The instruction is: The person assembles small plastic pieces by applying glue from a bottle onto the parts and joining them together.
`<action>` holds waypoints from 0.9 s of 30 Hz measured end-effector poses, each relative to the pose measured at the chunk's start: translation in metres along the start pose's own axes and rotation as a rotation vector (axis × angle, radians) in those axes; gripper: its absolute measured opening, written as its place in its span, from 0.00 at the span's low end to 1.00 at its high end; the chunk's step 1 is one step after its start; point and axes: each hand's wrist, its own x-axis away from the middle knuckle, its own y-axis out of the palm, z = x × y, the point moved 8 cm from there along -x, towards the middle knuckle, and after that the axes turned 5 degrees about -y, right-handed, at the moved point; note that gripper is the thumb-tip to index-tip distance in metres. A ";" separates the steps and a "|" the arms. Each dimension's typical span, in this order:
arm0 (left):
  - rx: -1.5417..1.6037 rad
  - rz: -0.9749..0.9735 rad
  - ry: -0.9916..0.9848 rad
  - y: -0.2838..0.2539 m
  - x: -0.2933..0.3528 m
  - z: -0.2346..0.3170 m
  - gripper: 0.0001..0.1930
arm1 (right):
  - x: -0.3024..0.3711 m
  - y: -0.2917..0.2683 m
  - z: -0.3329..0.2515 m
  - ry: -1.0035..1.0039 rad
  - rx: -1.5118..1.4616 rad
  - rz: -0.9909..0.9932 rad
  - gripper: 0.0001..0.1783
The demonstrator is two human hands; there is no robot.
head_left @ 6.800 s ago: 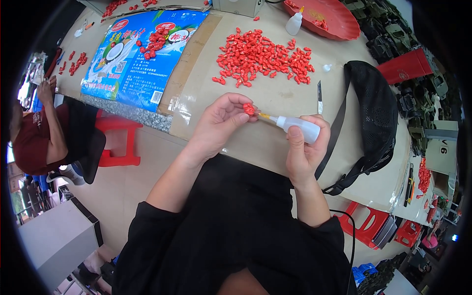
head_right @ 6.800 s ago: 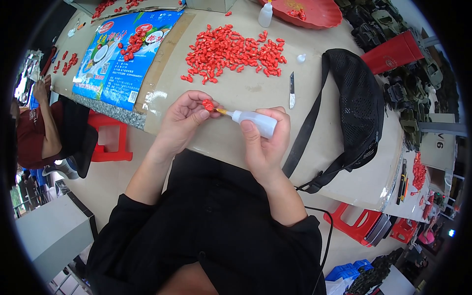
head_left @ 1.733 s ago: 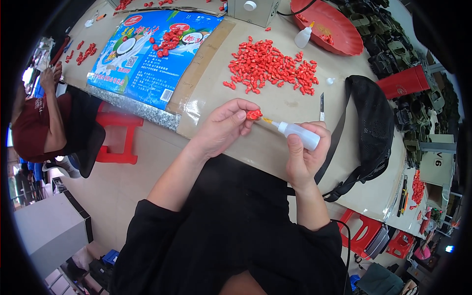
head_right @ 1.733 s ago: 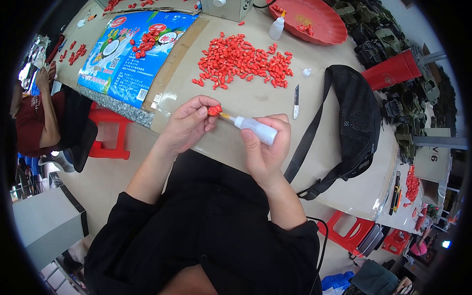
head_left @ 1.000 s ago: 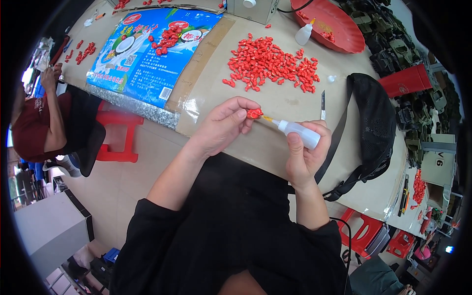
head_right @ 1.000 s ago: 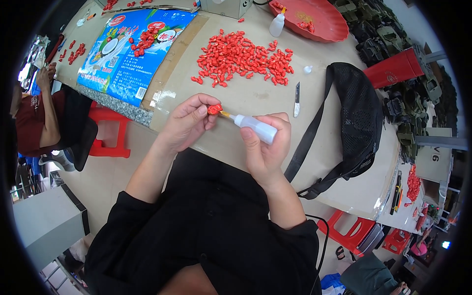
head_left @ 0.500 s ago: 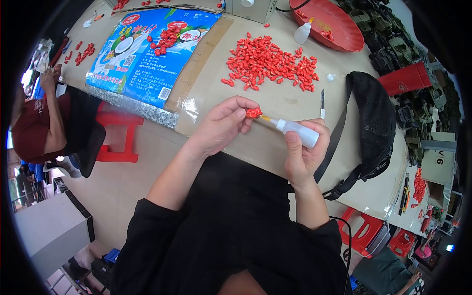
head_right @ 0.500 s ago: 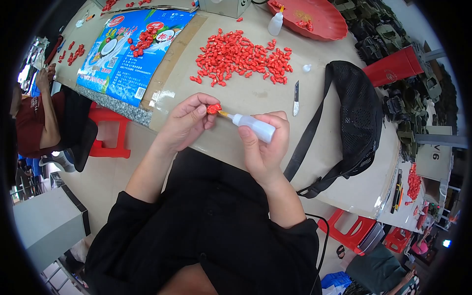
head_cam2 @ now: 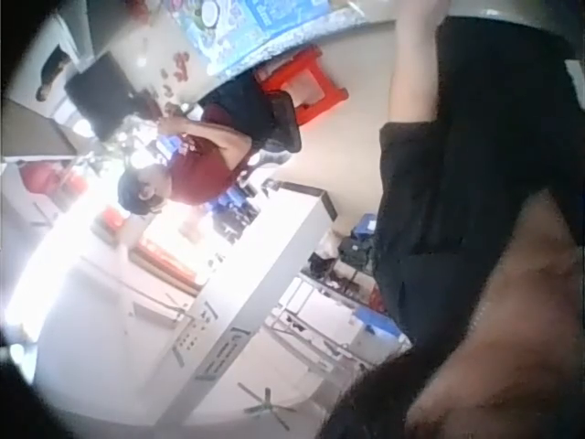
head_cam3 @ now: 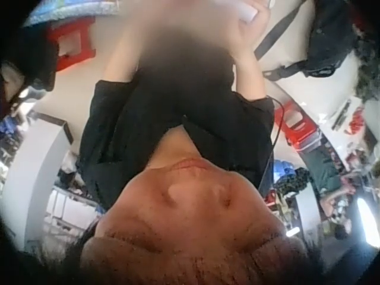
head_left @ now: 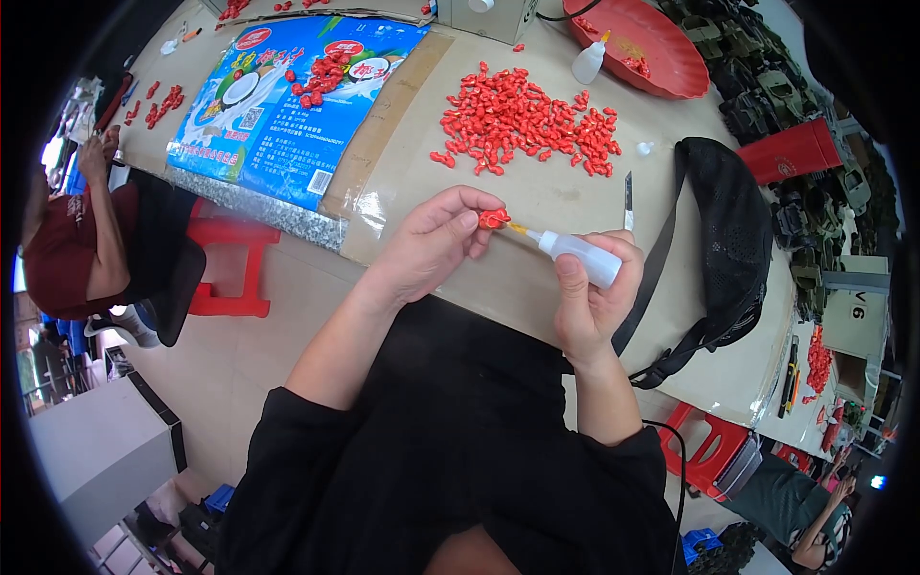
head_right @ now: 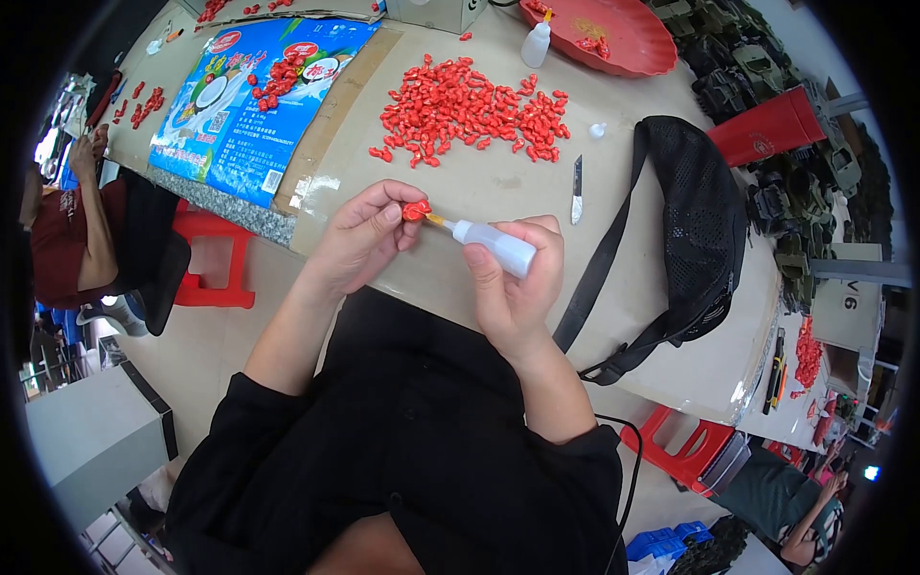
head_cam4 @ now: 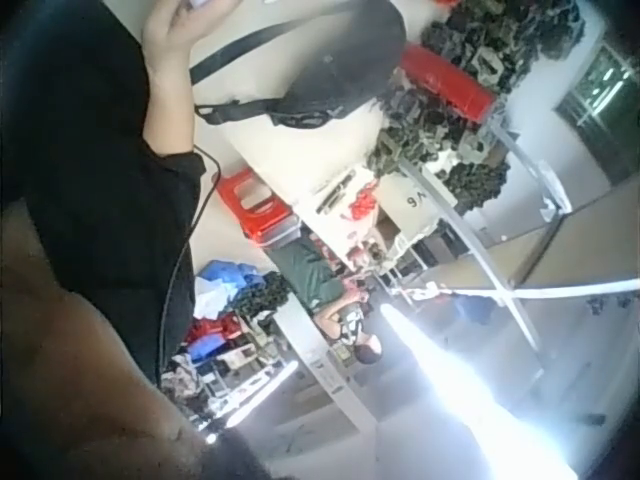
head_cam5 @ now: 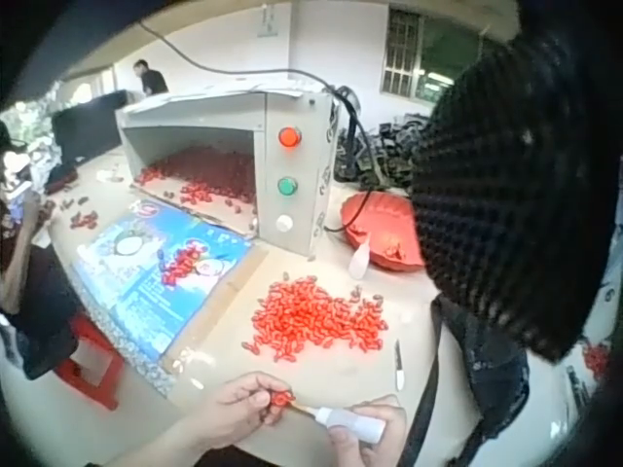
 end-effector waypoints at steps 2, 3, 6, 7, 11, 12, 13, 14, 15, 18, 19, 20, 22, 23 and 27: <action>0.001 0.000 0.004 0.000 0.000 0.000 0.10 | -0.001 -0.001 -0.003 -0.066 0.071 -0.010 0.14; 0.001 0.002 -0.001 -0.001 0.000 0.000 0.10 | -0.001 -0.001 -0.002 -0.065 0.070 -0.010 0.14; 0.003 0.011 -0.003 -0.003 0.000 0.001 0.10 | -0.001 -0.001 0.000 -0.069 0.074 -0.002 0.14; 0.007 0.005 -0.001 -0.001 0.000 0.001 0.10 | -0.002 -0.002 -0.002 -0.068 0.087 -0.004 0.14; 0.002 0.003 0.003 -0.001 -0.003 0.002 0.11 | 0.000 -0.013 0.014 0.119 -0.180 0.186 0.13; 0.019 0.009 -0.002 -0.001 -0.003 0.001 0.10 | -0.003 -0.016 0.012 0.111 -0.180 0.187 0.13; 0.034 0.009 -0.005 -0.001 -0.004 0.000 0.10 | -0.004 -0.018 0.024 0.266 -0.405 0.231 0.12; 0.030 -0.006 0.001 0.000 -0.004 0.001 0.10 | -0.003 -0.016 0.033 0.418 -0.631 0.270 0.12; 0.027 0.021 0.007 -0.003 -0.002 0.001 0.10 | -0.005 -0.017 0.033 0.399 -0.626 0.271 0.12; 0.026 0.035 0.016 -0.005 -0.001 0.001 0.11 | 0.001 -0.013 0.050 0.625 -0.892 0.343 0.14; 0.029 0.057 0.012 -0.007 0.001 0.000 0.11 | -0.002 -0.014 0.047 0.604 -0.888 0.340 0.14; 0.034 0.070 0.006 -0.008 0.001 0.000 0.10 | 0.000 -0.015 0.048 0.648 -0.859 0.357 0.15; 0.031 0.046 0.025 -0.006 -0.001 0.000 0.10 | 0.000 -0.019 0.048 0.689 -0.807 0.364 0.17; 0.033 0.039 0.032 -0.006 -0.001 0.000 0.10 | 0.000 -0.021 0.048 0.676 -0.808 0.357 0.17; 0.050 0.065 0.030 -0.006 -0.002 0.000 0.10 | -0.002 -0.030 0.050 0.634 -0.782 0.330 0.16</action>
